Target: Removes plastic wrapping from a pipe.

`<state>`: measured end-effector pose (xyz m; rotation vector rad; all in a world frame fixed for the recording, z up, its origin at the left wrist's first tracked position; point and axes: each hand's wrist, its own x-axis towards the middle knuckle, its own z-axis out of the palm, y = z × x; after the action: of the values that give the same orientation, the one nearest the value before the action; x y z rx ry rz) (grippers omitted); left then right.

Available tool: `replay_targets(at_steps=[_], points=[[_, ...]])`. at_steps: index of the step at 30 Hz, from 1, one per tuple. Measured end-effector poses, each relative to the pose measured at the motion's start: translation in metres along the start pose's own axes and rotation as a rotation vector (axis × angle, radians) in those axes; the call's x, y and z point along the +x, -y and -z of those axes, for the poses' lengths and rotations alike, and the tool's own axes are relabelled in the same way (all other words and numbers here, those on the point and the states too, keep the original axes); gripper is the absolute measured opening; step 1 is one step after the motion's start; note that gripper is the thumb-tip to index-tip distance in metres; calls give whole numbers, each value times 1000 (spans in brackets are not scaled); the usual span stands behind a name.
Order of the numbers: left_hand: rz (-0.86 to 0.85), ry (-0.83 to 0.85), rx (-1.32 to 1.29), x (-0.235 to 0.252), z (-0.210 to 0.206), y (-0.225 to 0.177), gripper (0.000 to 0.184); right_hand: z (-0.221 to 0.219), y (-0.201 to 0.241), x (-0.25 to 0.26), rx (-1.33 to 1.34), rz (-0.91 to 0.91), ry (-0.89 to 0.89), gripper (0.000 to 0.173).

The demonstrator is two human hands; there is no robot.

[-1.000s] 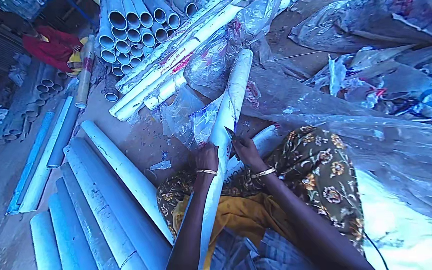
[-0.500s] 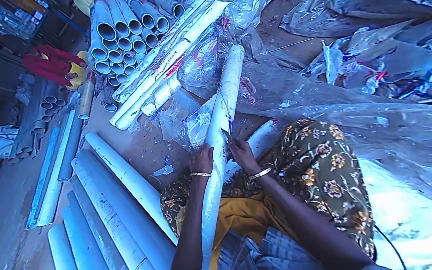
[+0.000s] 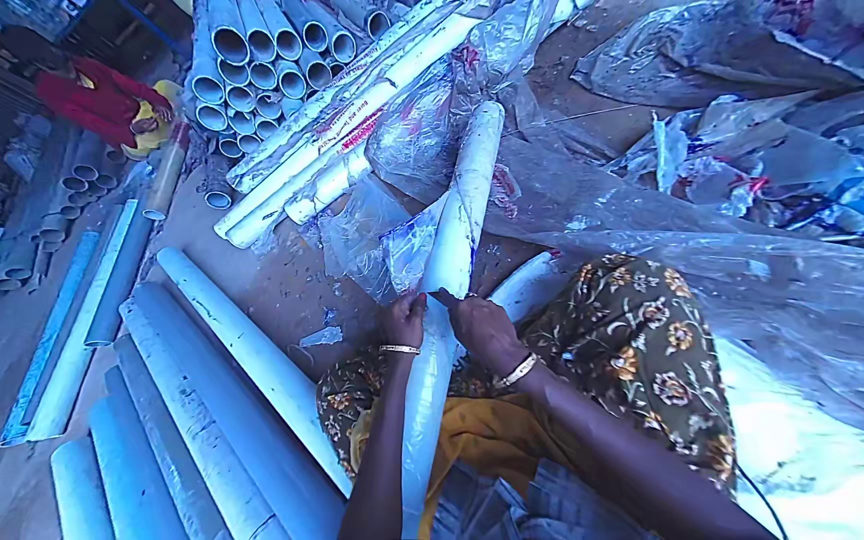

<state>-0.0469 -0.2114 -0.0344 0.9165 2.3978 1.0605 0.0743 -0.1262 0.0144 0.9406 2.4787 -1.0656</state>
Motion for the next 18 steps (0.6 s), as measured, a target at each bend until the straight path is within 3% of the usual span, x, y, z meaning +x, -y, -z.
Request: replay_targets(at_steps=[2, 7, 13, 18], points=[[-7, -46, -60, -2, -2, 2, 26, 7, -5, -7, 36, 28, 32, 45], [-29, -92, -129, -3, -5, 5, 24, 15, -9, 31, 93, -4, -113, 41], [12, -124, -240, -4, -3, 8, 25, 4, 8, -8, -43, 13, 69, 44], [29, -179, -342, -4, -6, 6, 23, 15, -2, 23, 69, 24, -52, 40]])
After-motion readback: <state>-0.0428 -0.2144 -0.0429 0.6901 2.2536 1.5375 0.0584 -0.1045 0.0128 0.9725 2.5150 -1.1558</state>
